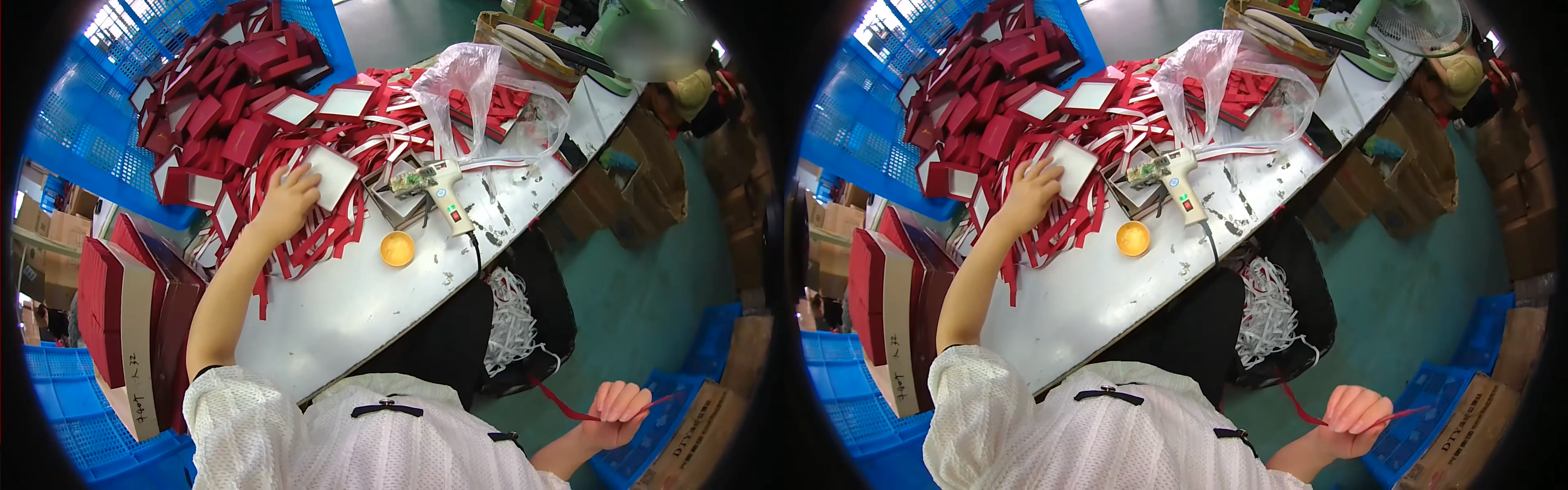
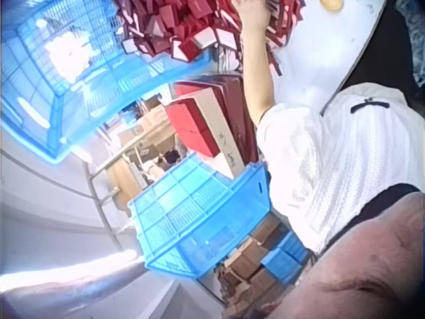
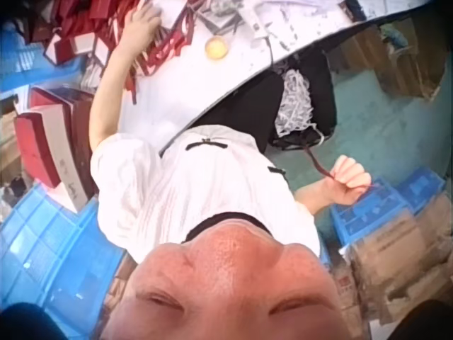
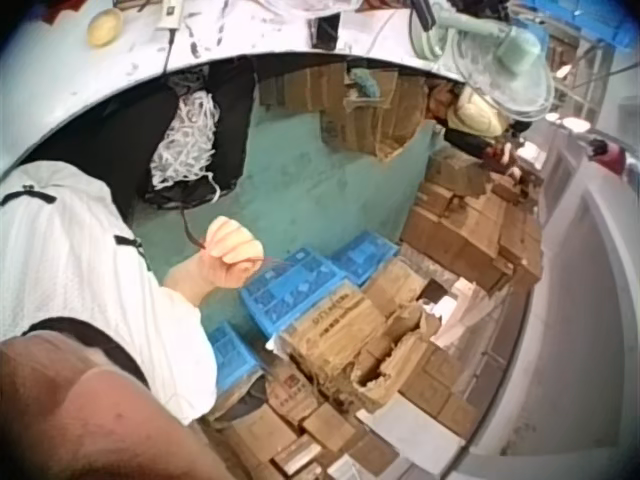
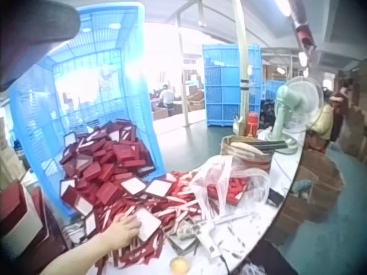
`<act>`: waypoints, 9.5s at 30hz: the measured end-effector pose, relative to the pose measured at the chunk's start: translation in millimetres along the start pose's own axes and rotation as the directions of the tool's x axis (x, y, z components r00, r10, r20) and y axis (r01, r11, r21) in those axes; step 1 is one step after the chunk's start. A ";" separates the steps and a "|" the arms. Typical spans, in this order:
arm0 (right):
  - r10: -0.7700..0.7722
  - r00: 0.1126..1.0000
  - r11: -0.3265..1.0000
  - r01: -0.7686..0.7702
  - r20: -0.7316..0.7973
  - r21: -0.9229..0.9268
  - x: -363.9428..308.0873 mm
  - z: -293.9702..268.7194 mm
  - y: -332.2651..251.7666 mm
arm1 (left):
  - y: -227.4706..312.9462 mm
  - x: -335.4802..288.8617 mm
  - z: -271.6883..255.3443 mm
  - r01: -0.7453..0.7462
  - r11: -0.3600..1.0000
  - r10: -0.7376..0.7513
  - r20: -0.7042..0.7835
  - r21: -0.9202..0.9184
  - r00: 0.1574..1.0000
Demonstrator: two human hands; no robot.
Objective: The person assembles small red boxes by inserting a red paper strip into a slot on the side of each box. They pick up a box from a stack, insert the strip, and place the finished box into a blue crate. The process is repeated continuously throughout the video.
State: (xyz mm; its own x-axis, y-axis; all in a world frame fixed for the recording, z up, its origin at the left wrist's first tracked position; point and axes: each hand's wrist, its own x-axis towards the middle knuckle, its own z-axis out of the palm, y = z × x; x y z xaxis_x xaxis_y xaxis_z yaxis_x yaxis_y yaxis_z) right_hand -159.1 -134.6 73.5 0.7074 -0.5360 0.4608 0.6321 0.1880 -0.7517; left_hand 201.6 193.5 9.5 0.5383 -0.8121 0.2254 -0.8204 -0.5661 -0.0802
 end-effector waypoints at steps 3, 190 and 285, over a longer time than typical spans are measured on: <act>0.058 0.997 0.998 -0.056 0.043 -0.029 3.6 4.6 9.9 | 14.5 5.5 -29.6 0.135 0.769 -0.301 -0.167 -0.625 0.939; -0.049 0.994 0.728 0.104 0.100 -0.677 17.5 37.9 67.0 | 261.5 36.6 -3.8 0.206 -0.970 0.152 0.337 -0.129 0.929; 0.733 0.614 0.654 -0.520 0.292 -0.548 -83.9 53.4 166.4 | 71.6 -379.8 -256.3 0.781 0.082 -0.991 -0.130 -0.619 0.001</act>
State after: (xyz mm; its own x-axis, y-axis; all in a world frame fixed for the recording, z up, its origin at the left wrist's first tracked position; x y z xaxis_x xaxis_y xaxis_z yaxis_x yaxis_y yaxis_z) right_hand -96.4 -14.4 -65.1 0.9903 0.0486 -0.1303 -0.1280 -0.0495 -0.9905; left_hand -111.0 497.8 167.1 0.7887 0.5791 0.2064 0.2338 -0.5930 0.7705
